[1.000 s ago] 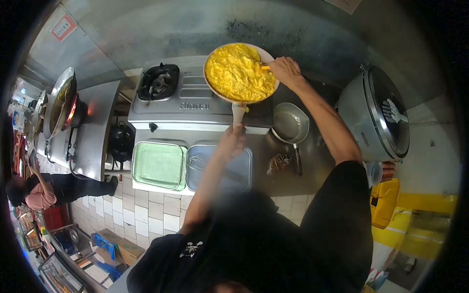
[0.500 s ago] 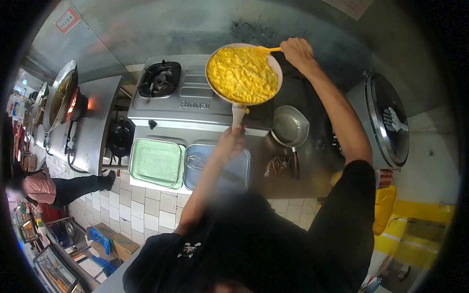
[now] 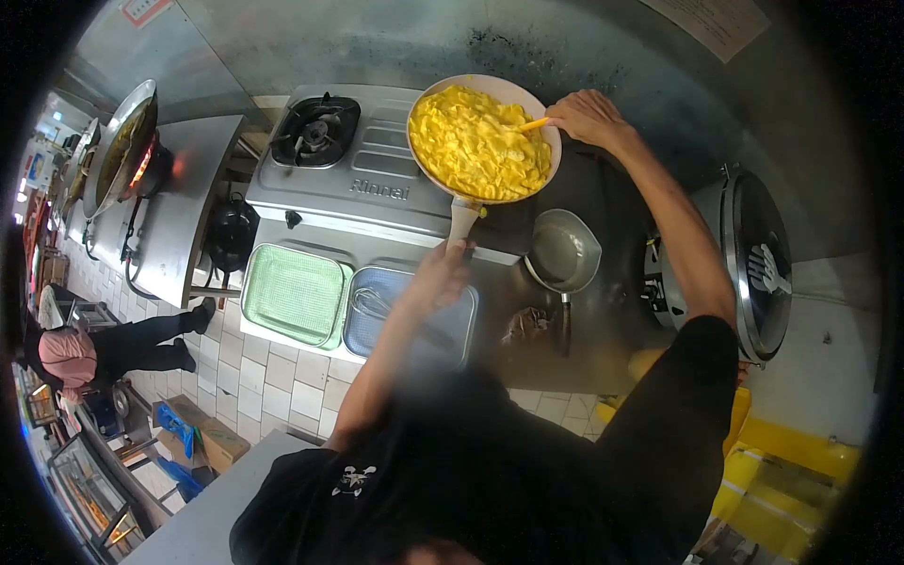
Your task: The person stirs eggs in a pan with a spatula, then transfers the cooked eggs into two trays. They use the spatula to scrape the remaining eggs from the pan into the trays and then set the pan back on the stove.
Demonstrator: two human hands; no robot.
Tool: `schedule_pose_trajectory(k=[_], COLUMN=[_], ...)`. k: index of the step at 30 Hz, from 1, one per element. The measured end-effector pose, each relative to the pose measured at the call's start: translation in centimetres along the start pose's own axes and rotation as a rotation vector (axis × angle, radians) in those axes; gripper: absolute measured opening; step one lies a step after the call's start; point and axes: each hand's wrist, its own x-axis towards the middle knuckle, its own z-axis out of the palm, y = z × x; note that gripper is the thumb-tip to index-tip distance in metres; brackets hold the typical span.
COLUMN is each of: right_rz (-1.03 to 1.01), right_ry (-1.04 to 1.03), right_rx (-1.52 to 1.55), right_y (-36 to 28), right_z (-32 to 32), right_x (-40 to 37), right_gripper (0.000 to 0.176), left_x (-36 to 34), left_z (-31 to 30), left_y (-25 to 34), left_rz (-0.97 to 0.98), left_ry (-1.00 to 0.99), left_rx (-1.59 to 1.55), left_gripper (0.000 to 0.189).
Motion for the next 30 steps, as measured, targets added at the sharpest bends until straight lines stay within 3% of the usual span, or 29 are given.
schedule_pose_trajectory(k=[2, 8, 15, 18, 20, 22, 24, 28, 30], right_rz=[-0.111, -0.045, -0.087, -0.073, -0.138, -0.215, -0.249, -0.296, -0.35], right_ry=[0.066, 0.139, 0.296, 0.237, 0.028, 0.015, -0.136, -0.066, 0.071], right_rx=[-0.042, -0.146, -0.247, -0.219, -0.205, -0.194, -0.269, -0.234, -0.113], right_y=[0.2, 0.5, 2.5, 1.3, 0.3, 1.3, 1.7, 2.2, 2.5], right_z=[-0.9, -4.8, -0.4, 1.9, 3.6, 3.8, 1.9, -0.9, -2.3], right_x=[-1.1, -1.2, 7.5, 10.5, 11.0, 10.9, 9.9, 6.5, 4.5], right_gripper=[0.025, 0.025, 0.022, 0.022, 0.019, 0.017, 0.017, 0.018, 0.021], left_x=[0.0, 0.1, -0.4, -0.3, -0.3, 0.0, -0.1, -0.5, -0.4], left_z=[-0.1, -0.4, -0.2, -0.3, -0.4, -0.3, -0.1, 0.4, 0.3], left_y=[-0.1, -0.1, 0.4, 0.4, 0.4, 0.4, 0.3, 0.5, 0.4], left_rz=[0.001, 0.014, 0.018, 0.003, -0.005, 0.006, 0.019, 0.009, 0.004], left_ry=[-0.022, -0.041, -0.031, -0.009, -0.044, -0.02, -0.003, 0.064, 0.084], left_rx=[-0.022, -0.024, 0.005, 0.019, -0.018, -0.031, -0.035, -0.065, -0.065], left_gripper=[0.033, 0.033, 0.031, 0.032, 0.031, 0.031, 0.032, 0.031, 0.03])
